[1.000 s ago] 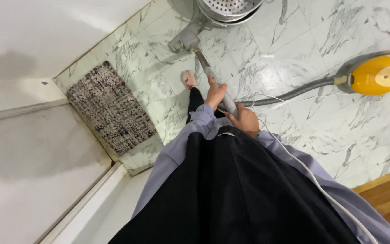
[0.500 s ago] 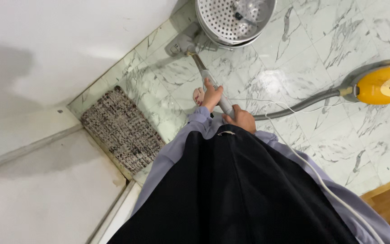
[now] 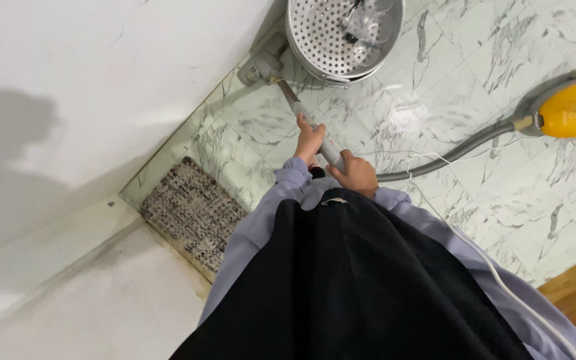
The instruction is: The person vacuums a tiled floor using a yellow canister vacuum cleaner with a long wand and floor head. They move the vacuum head back and forth across the floor, cleaning around a small rug and near a doorway.
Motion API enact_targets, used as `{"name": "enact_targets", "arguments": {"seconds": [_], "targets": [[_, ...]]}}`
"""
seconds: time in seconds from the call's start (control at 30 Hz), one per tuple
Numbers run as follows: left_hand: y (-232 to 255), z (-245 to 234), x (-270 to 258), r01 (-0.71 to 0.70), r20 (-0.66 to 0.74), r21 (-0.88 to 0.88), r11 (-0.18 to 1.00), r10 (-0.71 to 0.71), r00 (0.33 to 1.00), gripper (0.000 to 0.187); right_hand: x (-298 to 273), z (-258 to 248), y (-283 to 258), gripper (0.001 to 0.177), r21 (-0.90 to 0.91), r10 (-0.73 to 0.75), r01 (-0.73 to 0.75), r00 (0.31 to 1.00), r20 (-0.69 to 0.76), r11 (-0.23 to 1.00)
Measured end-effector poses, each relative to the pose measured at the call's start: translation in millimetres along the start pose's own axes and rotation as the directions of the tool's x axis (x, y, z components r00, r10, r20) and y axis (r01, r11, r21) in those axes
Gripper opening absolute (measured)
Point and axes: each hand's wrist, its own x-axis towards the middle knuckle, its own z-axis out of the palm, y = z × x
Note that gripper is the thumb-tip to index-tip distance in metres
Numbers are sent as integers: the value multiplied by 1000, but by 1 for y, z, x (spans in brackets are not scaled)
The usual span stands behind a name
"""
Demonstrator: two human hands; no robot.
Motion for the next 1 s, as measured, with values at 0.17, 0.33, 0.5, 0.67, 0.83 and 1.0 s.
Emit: {"name": "enact_targets", "arguments": {"seconds": [0.17,0.33,0.5,0.67,0.83,1.0], "targets": [[14,-6,-7,20,0,43,999,-20,1000,94,8,8,-2,57,-39,-36,35,999,-25,999],[21,-5,-16,77,-33,47,996,-75,997,92,10,16,7,58,-58,-41,41,999,11,997],[2,-5,-18,14,-21,-12,1000,-14,1000,92,-1,22,18,58,-29,-77,78,996,38,997],[-12,13,-40,106,-38,19,994,-105,994,93,-22,17,39,60,-61,-44,46,998,37,997],[-69,43,-49,47,-50,-57,997,-50,998,94,-54,5,79,62,-69,-64,71,993,97,995],[-136,79,-58,-75,-79,-41,996,72,994,97,-93,-14,130,59,-71,-118,130,981,153,989]]}}
